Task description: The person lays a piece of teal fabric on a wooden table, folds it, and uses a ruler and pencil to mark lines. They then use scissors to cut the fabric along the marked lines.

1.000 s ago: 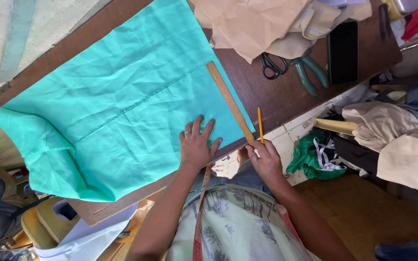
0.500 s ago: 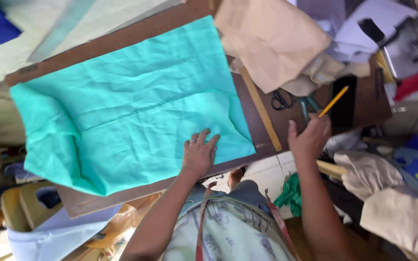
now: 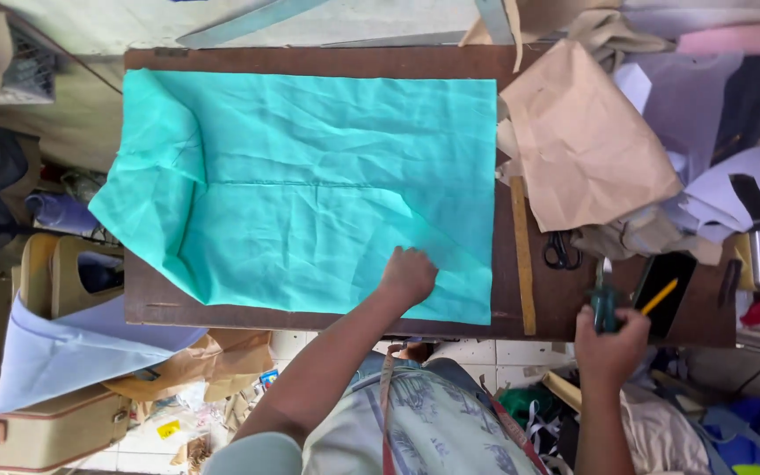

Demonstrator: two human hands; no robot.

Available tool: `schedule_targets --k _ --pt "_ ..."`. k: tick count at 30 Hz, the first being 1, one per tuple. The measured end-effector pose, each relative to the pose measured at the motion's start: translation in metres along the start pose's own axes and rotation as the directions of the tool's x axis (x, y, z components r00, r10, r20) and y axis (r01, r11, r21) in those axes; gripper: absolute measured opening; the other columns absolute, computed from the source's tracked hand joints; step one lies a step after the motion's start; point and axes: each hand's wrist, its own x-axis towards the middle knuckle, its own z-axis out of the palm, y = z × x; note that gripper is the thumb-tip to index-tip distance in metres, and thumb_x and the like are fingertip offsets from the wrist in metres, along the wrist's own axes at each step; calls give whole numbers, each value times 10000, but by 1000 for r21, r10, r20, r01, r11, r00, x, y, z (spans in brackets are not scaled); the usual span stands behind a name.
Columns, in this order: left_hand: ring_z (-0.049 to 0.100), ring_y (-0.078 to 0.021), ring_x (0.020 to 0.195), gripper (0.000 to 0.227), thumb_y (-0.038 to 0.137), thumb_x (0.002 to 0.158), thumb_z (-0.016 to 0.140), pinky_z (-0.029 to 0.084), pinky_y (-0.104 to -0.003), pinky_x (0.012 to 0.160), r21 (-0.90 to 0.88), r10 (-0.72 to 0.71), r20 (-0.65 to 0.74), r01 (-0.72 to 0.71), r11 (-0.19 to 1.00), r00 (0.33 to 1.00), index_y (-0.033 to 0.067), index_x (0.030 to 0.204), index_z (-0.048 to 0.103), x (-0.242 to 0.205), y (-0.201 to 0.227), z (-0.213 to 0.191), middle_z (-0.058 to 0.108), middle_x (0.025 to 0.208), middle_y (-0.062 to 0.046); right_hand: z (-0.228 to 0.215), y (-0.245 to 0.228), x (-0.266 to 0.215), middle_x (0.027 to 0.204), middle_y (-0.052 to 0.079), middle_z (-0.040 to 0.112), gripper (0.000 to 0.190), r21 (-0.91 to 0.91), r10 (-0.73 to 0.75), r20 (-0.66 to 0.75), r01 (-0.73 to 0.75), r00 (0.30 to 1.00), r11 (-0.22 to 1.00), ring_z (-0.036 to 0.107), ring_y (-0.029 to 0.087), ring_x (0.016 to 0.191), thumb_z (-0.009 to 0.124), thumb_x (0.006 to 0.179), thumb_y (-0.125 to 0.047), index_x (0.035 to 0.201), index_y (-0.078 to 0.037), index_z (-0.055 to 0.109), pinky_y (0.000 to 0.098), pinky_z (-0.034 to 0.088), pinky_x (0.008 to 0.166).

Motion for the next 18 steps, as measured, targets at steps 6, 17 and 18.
schedule_targets --k 6,17,18 --pt "656 -256 773 596 147 1018 436 464 -378 730 118 1 256 -32 993 967 228 1602 348 33 -1 -45 666 890 8 -54 -64 -54 1089 159 587 413 100 378 306 -424 874 900 577 302 889 801 911 -249 1156 -30 551 452 474 723" --pt "719 -372 1041 294 132 941 521 558 -510 864 -82 -114 -91 106 991 989 144 1204 653 6 -59 -51 679 1103 -104 36 -212 -45 963 67 618 426 207 80 395 -174 915 963 644 371 957 780 810 -473 1068 -174 621 557 488 834" --pt "719 -372 1041 294 132 941 521 558 -510 864 -72 -95 -87 89 993 992 144 1204 653 -9 -66 -51 679 1103 -104 47 -216 -45 963 67 618 426 198 99 388 -188 916 962 644 371 957 780 810 -473 1068 -174 621 557 488 834"
